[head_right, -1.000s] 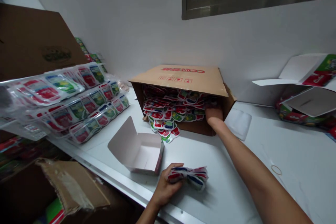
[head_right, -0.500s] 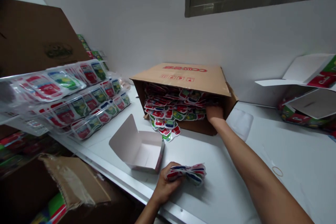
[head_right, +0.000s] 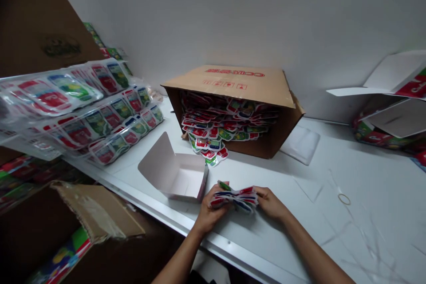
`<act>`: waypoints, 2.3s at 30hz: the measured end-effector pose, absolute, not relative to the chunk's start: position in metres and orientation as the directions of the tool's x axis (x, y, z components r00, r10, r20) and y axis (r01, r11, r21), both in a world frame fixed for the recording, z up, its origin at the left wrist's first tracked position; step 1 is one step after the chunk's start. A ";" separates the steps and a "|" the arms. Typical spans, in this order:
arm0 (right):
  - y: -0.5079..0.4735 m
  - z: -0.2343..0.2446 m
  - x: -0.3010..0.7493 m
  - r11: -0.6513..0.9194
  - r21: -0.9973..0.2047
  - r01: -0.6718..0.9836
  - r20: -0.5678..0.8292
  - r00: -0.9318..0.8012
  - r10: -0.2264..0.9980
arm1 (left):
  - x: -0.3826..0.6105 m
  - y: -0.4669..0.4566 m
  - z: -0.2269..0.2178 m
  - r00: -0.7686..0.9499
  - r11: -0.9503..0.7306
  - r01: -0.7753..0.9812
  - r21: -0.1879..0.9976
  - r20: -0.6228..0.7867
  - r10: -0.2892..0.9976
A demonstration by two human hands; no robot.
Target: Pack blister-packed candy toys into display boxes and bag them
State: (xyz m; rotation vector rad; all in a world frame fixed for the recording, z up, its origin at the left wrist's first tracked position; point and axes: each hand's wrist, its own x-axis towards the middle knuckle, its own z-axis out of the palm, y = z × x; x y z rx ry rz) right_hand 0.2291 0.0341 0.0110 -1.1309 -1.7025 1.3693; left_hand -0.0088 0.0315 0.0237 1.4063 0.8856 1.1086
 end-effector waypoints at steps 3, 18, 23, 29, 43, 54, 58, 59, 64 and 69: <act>0.043 0.025 0.234 0.311 -0.830 0.464 0.007 -0.548 0.837 | -0.011 0.031 0.022 0.221 -0.045 -0.158 0.986 0.080 0.972; 0.264 0.123 0.240 0.291 -0.266 0.919 0.418 -0.162 0.894 | -0.015 0.029 0.026 0.354 0.004 -0.062 0.998 0.018 0.935; 0.195 0.104 0.245 0.443 -0.345 0.828 0.389 -0.303 0.870 | -0.016 0.030 0.024 0.369 -0.006 -0.041 0.999 0.021 0.929; 0.081 0.058 0.245 0.252 -0.915 0.315 0.115 -0.396 0.911 | -0.016 0.032 0.023 0.302 -0.233 0.090 0.968 0.196 0.933; 0.127 0.096 0.239 0.337 -0.470 0.816 0.106 -0.327 0.939 | -0.019 0.042 0.027 0.393 -0.290 0.089 0.953 0.234 0.889; 0.255 0.120 0.237 0.217 0.023 0.976 0.369 -0.210 0.905 | -0.014 0.031 0.030 0.415 -0.029 -0.016 0.999 0.034 0.909; 0.224 0.109 0.242 0.245 0.098 0.965 0.349 -0.264 0.899 | -0.013 0.032 0.031 0.417 -0.031 -0.030 0.999 0.041 0.908; 0.218 0.108 0.242 0.243 0.106 0.964 0.349 -0.265 0.899 | -0.013 0.032 0.031 0.423 -0.034 -0.039 0.999 0.047 0.905; 0.230 0.119 0.223 0.182 0.081 0.980 0.414 -0.199 0.888 | -0.013 0.030 0.031 0.423 -0.036 -0.071 0.997 0.063 0.904; 0.276 0.134 0.194 0.129 0.015 0.992 0.474 -0.121 0.872 | -0.012 0.025 0.033 0.393 -0.036 -0.027 0.999 0.044 0.919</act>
